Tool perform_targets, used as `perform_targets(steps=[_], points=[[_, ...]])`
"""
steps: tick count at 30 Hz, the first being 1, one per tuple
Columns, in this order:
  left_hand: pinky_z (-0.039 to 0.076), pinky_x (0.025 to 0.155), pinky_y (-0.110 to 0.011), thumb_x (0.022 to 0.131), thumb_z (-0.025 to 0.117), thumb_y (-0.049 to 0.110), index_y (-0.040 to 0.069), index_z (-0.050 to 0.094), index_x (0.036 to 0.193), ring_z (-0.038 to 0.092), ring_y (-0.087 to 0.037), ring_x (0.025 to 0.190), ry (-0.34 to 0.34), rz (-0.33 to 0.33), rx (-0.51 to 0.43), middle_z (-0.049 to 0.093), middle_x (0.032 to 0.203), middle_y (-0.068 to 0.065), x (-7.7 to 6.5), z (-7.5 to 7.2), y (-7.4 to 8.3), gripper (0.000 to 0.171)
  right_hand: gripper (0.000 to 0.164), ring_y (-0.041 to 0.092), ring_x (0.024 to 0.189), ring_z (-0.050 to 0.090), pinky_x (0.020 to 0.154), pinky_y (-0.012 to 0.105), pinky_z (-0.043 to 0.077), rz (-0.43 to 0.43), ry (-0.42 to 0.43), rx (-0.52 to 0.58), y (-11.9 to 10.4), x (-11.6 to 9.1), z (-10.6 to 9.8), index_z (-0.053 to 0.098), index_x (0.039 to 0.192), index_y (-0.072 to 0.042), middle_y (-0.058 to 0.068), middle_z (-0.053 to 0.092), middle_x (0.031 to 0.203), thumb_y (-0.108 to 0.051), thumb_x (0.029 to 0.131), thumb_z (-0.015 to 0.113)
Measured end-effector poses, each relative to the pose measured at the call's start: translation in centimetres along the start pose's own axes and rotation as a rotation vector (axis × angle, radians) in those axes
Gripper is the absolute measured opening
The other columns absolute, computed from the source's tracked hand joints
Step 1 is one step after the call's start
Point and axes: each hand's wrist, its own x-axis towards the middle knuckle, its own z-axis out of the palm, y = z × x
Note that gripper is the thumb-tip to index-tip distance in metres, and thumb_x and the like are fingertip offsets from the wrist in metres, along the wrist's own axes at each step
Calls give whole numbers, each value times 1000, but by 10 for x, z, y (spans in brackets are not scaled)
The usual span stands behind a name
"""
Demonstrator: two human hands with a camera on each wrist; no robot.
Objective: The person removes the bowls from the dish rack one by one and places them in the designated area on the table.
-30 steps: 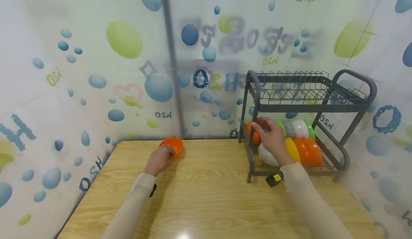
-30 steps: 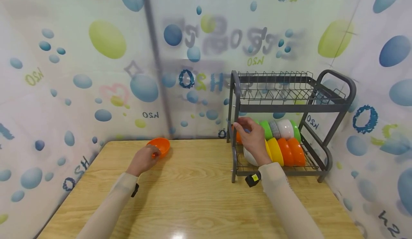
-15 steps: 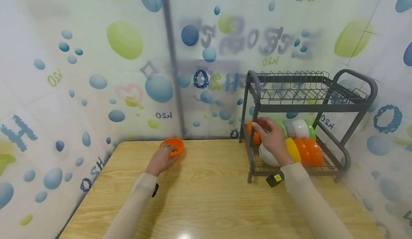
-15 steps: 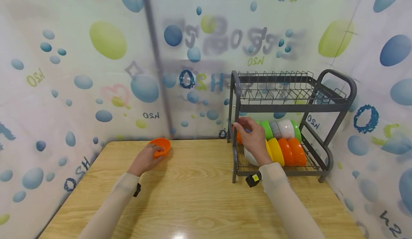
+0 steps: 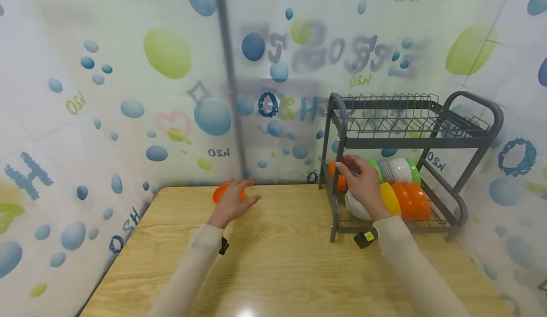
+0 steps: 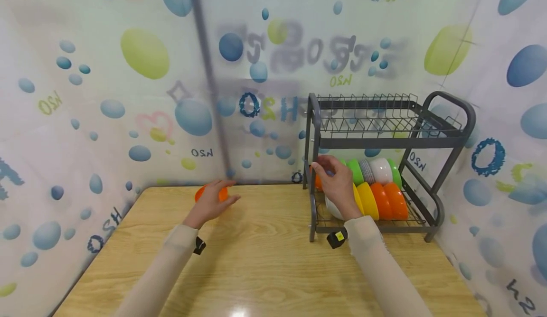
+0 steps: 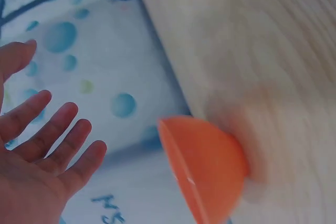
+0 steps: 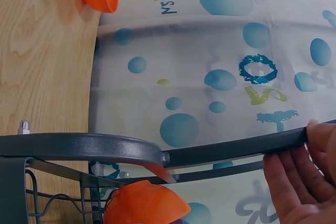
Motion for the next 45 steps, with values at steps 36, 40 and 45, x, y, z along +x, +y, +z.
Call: perform_targets(steps=[36,40,45], points=[[50,110,-40,98,69,42,29,52,150,59,-22,132,-71,128,-572,63,142,-3,67,29,161,56,72,45,136,47,107,70,41,-135,-159,-341,18,-22,-37,42,155,-10,21,46,157,-35,95,74],[52,107,-33,98,70,40,27,53,149,62,-20,128,-66,128,-613,66,138,-3,77,33,175,55,79,48,138,43,108,73,37,-92,-172,-393,24,-29,-44,38,157,-9,25,42,157,-38,93,75],[56,100,-31,99,69,38,22,53,150,64,-16,124,-74,146,-614,66,139,-6,86,39,187,56,84,51,135,44,107,74,37,-69,-173,-423,30,-39,-49,36,156,-2,31,41,154,-40,92,76]])
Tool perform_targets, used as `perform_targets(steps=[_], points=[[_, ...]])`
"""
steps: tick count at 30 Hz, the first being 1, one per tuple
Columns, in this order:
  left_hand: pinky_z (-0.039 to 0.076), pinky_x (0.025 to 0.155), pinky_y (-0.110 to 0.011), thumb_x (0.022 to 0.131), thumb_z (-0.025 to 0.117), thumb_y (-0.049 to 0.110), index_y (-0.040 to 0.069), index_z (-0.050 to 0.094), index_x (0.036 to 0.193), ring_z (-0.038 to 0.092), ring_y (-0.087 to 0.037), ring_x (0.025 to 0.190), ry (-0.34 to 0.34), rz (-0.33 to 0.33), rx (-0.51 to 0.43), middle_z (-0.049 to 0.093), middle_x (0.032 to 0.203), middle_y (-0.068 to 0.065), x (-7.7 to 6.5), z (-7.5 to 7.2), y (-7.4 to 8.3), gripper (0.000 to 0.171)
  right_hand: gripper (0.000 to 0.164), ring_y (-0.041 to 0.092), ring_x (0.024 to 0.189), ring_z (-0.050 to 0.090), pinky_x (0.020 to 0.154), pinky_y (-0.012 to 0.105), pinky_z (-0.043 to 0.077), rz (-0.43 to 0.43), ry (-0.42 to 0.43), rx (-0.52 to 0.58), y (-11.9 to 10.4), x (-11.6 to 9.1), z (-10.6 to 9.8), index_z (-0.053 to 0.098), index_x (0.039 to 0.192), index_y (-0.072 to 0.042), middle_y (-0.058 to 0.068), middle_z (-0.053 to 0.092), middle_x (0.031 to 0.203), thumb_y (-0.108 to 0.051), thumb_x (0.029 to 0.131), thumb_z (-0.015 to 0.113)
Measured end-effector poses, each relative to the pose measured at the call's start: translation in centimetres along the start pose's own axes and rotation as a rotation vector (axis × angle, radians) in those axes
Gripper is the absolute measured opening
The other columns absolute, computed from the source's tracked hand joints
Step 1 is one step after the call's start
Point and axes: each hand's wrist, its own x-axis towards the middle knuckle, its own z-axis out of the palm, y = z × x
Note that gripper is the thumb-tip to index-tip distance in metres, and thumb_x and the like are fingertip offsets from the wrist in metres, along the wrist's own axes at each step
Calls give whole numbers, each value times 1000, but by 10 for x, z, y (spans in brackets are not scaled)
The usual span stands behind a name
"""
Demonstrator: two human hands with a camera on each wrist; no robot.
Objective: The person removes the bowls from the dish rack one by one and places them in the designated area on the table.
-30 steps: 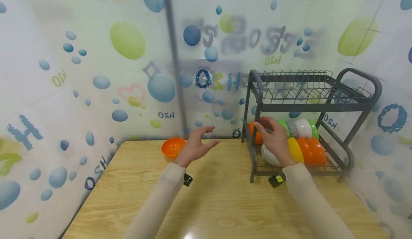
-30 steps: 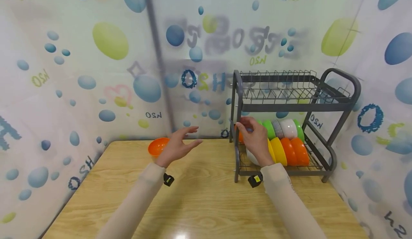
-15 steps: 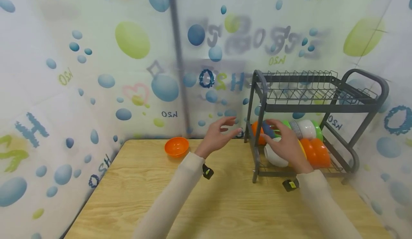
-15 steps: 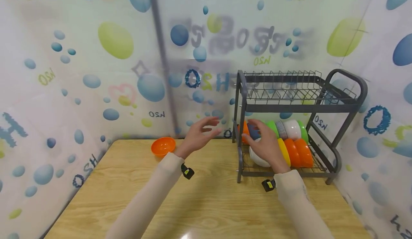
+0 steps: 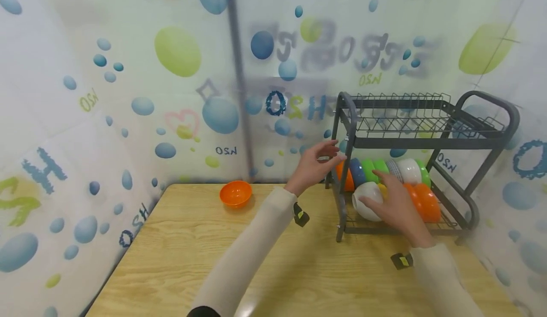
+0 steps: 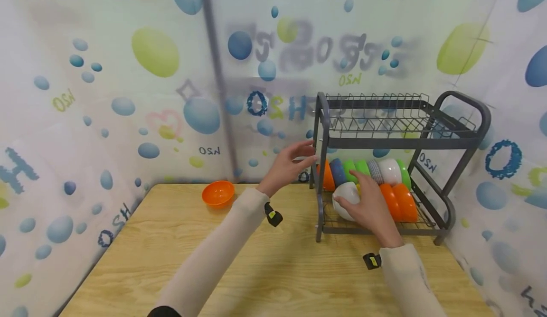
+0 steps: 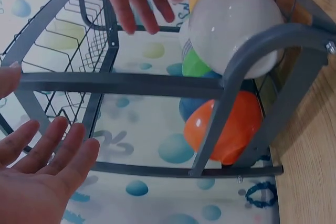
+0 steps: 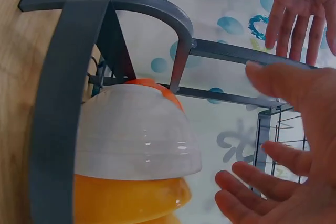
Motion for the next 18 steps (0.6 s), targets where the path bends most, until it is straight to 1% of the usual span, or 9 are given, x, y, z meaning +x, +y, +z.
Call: perform_targets(steps=[3,6,9,11,13,16,18], points=[[56,96,-30,99,69,38,22,54,149,65,-16,122,-6,1,24,67,137,-5,6,9,2,55,85,51,131,47,105,72,40,24,7,-2,7,-6,-1,35,156,1,32,43,152,-42,93,74],[57,93,-27,99,69,36,22,56,148,66,-17,120,2,1,41,68,132,-5,10,16,4,52,84,52,131,48,105,70,43,70,7,19,11,-10,0,34,155,2,33,43,152,-42,95,72],[57,90,-26,100,68,34,19,57,146,67,-20,118,14,5,49,70,130,-7,13,22,7,50,82,52,131,50,104,67,46,115,6,54,14,-12,0,34,155,2,34,44,151,-42,96,71],[57,89,-25,100,68,33,15,58,145,67,-20,116,27,8,59,71,128,-7,14,25,8,49,82,52,130,52,101,64,50,139,2,74,15,-13,-1,34,154,3,34,47,149,-43,96,70],[56,86,-24,101,67,32,13,61,142,68,-18,113,37,10,68,72,125,-7,15,27,9,45,82,51,128,54,97,60,54,161,-7,90,14,-14,-1,35,153,5,34,49,146,-45,97,69],[55,80,-21,102,66,31,13,68,131,68,-12,105,44,25,80,74,118,-5,17,30,9,35,82,49,125,58,90,54,59,202,-22,101,13,-13,-1,37,152,6,33,53,143,-47,98,67],[54,76,-20,102,65,30,13,71,124,67,-8,99,49,34,74,75,114,-4,18,31,9,29,81,48,123,59,88,51,61,233,-34,107,11,-13,-1,38,150,8,33,55,140,-47,98,66]])
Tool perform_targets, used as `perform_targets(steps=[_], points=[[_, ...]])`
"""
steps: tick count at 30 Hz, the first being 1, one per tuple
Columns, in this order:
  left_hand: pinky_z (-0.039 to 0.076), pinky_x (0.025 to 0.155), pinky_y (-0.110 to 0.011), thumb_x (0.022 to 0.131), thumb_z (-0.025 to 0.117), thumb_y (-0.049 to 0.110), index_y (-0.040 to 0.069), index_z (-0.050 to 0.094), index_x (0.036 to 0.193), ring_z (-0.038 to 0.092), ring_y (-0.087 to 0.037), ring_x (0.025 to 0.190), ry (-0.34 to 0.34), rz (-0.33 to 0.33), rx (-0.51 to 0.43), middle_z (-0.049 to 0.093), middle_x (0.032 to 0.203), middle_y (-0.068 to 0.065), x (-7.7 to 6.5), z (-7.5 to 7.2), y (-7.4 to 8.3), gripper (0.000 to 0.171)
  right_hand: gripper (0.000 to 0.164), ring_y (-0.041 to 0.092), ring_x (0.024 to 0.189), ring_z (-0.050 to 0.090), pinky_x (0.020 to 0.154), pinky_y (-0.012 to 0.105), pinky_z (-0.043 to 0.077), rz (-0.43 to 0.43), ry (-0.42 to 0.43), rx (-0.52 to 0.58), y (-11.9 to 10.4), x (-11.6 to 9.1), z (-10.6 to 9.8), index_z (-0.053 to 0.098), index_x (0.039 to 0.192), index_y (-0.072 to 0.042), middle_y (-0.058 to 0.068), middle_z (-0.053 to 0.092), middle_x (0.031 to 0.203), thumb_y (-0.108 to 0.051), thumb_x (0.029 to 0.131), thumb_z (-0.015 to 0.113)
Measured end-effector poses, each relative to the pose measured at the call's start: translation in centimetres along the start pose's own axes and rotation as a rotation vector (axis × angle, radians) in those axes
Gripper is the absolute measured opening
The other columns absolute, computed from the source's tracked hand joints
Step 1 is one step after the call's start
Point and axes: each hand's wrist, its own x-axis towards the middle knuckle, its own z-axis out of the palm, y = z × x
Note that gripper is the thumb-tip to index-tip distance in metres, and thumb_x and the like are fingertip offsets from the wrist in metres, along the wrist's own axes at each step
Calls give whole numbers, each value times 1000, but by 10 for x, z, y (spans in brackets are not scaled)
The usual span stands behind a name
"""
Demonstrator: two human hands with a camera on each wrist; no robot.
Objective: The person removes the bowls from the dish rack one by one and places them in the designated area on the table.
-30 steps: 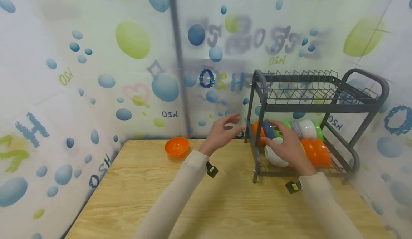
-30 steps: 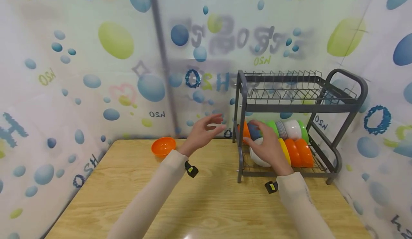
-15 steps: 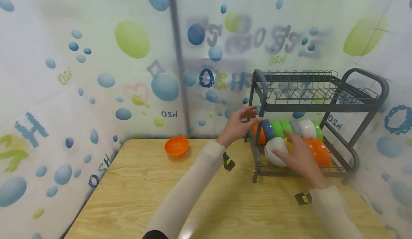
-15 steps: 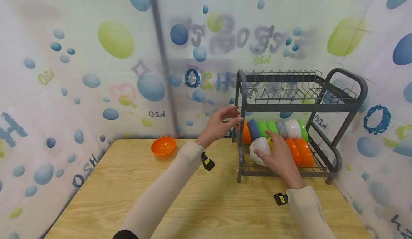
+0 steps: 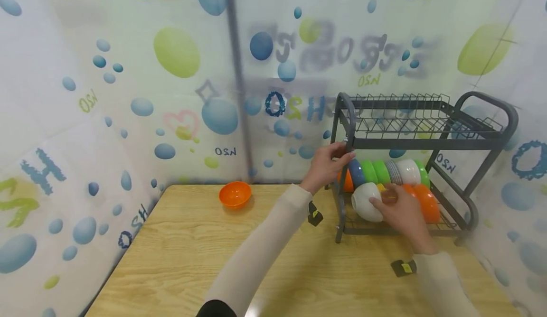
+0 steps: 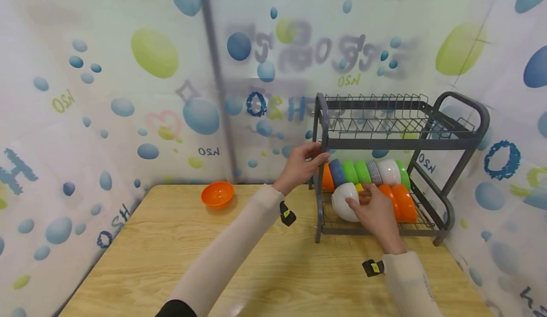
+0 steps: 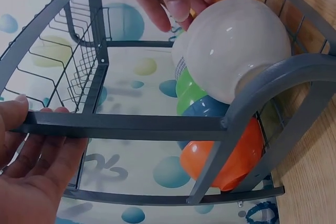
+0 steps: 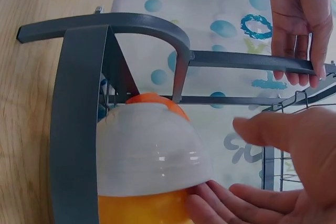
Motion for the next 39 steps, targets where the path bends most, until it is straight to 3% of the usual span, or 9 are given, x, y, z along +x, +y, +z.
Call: perform_targets(steps=[4,12,19,25,39], points=[[52,71,-19,102,65,29,14,74,119,65,-2,92,9,0,-16,77,110,-4,0,1,-2,24,74,47,117,63,85,48,62,31,6,-6,-1,1,1,45,144,11,34,60,135,-44,99,66],[54,69,-20,101,67,29,15,75,117,64,-2,87,21,12,-36,77,106,-3,-3,2,-6,23,52,39,97,62,83,49,58,58,-10,-55,-5,5,0,63,128,11,33,65,125,-33,100,64],[52,68,-19,101,67,28,15,75,118,64,-2,87,26,23,-45,78,109,-2,-4,2,-7,23,48,34,90,56,73,37,49,115,-32,-50,-8,11,-3,67,123,12,30,70,114,-29,98,68],[54,69,-20,101,67,27,15,74,118,65,-2,88,27,21,-61,78,109,-2,-4,3,-8,23,50,34,92,56,74,37,48,142,-54,-29,1,18,-3,66,125,10,29,69,120,-32,97,70],[55,71,-18,102,66,25,13,74,121,63,1,87,29,25,-50,77,109,-4,-3,4,-7,24,68,38,111,54,90,41,51,272,-138,190,16,18,-6,55,142,5,29,57,139,-45,98,66]])
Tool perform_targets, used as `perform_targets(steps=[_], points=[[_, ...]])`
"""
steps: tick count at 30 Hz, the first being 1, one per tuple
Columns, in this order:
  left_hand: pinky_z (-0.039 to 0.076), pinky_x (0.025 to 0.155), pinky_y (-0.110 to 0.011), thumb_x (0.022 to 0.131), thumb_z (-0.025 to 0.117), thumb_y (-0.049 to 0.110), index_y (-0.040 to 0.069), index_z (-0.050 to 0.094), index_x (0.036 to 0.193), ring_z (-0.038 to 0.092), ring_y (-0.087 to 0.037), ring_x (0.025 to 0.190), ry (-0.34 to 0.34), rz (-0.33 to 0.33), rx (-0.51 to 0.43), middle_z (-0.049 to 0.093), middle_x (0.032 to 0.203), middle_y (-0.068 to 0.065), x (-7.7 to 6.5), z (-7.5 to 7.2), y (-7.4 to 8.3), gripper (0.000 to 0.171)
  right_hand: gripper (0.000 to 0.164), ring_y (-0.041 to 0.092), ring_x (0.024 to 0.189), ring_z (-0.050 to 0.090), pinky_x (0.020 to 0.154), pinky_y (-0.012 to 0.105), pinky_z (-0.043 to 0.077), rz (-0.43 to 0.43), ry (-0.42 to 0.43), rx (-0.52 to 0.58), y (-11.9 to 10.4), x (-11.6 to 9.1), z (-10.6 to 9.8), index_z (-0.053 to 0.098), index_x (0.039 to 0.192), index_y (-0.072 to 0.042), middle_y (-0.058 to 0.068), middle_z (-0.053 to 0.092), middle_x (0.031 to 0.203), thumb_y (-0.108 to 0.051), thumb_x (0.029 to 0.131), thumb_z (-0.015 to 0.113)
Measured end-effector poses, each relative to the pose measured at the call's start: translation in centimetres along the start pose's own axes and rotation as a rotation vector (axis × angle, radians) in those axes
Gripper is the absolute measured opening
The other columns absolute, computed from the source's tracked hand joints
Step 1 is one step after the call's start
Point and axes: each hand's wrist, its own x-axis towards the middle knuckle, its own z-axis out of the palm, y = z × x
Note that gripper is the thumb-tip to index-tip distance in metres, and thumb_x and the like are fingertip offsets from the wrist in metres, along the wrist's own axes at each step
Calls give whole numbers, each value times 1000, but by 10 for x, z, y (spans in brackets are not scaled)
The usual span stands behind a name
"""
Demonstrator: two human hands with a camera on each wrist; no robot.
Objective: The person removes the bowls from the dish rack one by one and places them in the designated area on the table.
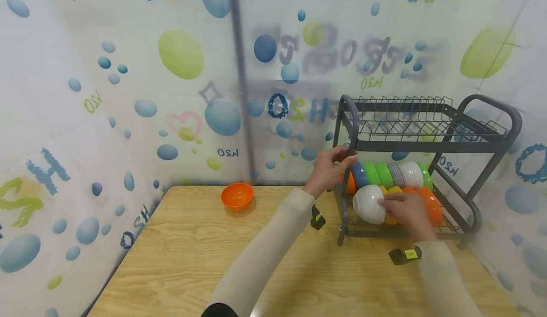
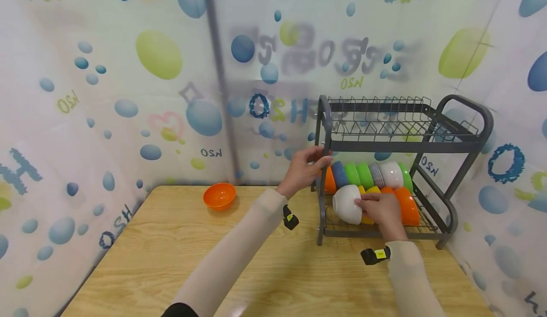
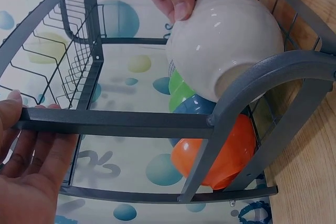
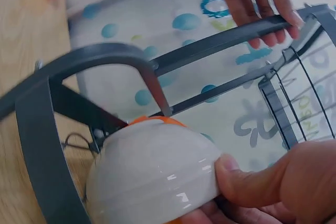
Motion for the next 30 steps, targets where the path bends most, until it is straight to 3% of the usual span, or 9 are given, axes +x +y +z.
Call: perform_targets(steps=[10,19,25,27,30], points=[[55,70,-19,101,66,28,13,74,121,65,-2,89,2,3,-3,78,108,-3,1,0,-1,26,77,37,120,51,109,52,47,97,-64,164,9,9,-1,42,153,2,27,46,148,-48,99,64],[55,73,-17,101,67,29,15,74,121,65,0,89,0,-1,-2,77,107,-3,1,1,-2,25,80,39,132,45,118,60,36,83,-162,253,15,4,-2,37,157,-3,24,40,159,-52,100,61],[55,73,-17,101,66,27,11,73,123,64,2,89,-3,1,-6,77,109,-5,2,0,-2,28,84,37,137,41,124,57,29,63,-178,335,14,3,-3,31,161,-8,18,32,166,-55,98,62],[55,73,-17,101,66,27,10,73,124,64,2,89,-5,-2,-8,77,109,-5,2,0,-3,29,84,37,138,40,124,56,30,61,-165,346,13,2,-4,30,161,-9,18,30,166,-54,98,62],[55,73,-17,101,66,26,9,72,124,64,3,88,-6,-4,-12,77,109,-5,2,1,-3,30,78,33,133,42,116,48,44,52,-137,365,9,0,-6,37,159,-9,14,43,155,-50,99,64]])
